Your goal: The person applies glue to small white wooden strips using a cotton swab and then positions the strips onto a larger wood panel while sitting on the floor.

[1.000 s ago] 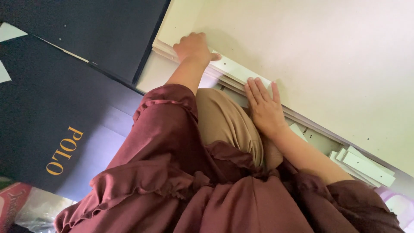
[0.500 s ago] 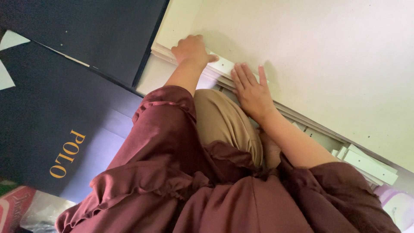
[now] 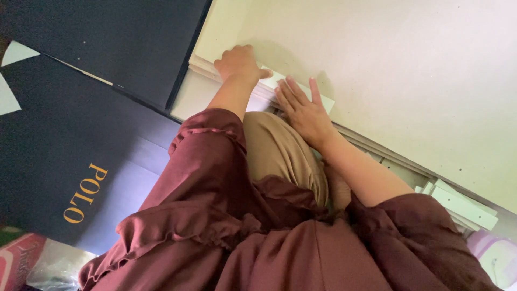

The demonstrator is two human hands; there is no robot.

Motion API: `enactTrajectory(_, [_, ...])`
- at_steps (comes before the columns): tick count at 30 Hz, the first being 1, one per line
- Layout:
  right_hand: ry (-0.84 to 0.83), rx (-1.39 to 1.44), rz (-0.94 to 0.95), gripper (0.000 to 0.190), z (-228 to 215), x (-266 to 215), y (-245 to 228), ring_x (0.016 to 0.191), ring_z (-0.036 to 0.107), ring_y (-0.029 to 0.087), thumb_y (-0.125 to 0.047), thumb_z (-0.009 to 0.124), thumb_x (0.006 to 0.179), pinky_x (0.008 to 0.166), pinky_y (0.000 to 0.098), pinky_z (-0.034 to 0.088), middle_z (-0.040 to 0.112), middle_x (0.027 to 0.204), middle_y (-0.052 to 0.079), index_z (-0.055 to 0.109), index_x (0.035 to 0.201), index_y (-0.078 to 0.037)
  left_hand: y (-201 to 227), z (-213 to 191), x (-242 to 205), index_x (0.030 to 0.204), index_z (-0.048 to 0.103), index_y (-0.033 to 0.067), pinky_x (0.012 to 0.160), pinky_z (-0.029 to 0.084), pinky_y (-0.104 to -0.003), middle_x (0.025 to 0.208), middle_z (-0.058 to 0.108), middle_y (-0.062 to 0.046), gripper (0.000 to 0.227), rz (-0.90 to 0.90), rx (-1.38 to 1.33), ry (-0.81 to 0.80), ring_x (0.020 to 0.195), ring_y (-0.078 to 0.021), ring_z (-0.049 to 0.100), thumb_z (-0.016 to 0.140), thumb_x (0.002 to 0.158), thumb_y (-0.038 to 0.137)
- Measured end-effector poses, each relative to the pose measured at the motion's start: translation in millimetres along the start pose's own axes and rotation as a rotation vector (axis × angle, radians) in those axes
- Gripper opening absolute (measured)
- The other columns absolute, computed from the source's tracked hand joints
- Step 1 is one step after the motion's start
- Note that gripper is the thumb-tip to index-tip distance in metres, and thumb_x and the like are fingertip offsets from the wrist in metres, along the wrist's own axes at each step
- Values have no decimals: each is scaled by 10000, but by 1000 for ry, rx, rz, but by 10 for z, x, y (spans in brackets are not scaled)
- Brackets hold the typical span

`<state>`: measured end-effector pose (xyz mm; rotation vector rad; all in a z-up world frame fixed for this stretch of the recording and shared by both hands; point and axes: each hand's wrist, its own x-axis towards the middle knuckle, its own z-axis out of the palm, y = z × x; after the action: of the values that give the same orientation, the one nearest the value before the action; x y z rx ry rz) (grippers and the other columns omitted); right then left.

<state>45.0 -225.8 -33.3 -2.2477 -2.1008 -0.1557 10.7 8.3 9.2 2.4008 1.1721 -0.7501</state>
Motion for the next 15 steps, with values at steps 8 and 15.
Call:
enactTrajectory(8, [-52,-177,20,556,-7,-510,-23,1569,326,297,-234,399,1103,1235,623,224,374,1696,94,371,1636,-78,8,-48,-42,1275,627,215,917,461,-445,1217,679,-12,685,5,9,-26,1184,-297,605,801,810,687])
enactTrajectory(15, [-120,39,174,649,-16,-733,-97,1568,313,288,-67,439,1020,1244,632,189,388,1677,131,260,1641,-6,12,-61,-61,1248,628,209,913,457,-437,1184,680,-17,646,5,12,-27,1148,-291,615,791,828,672])
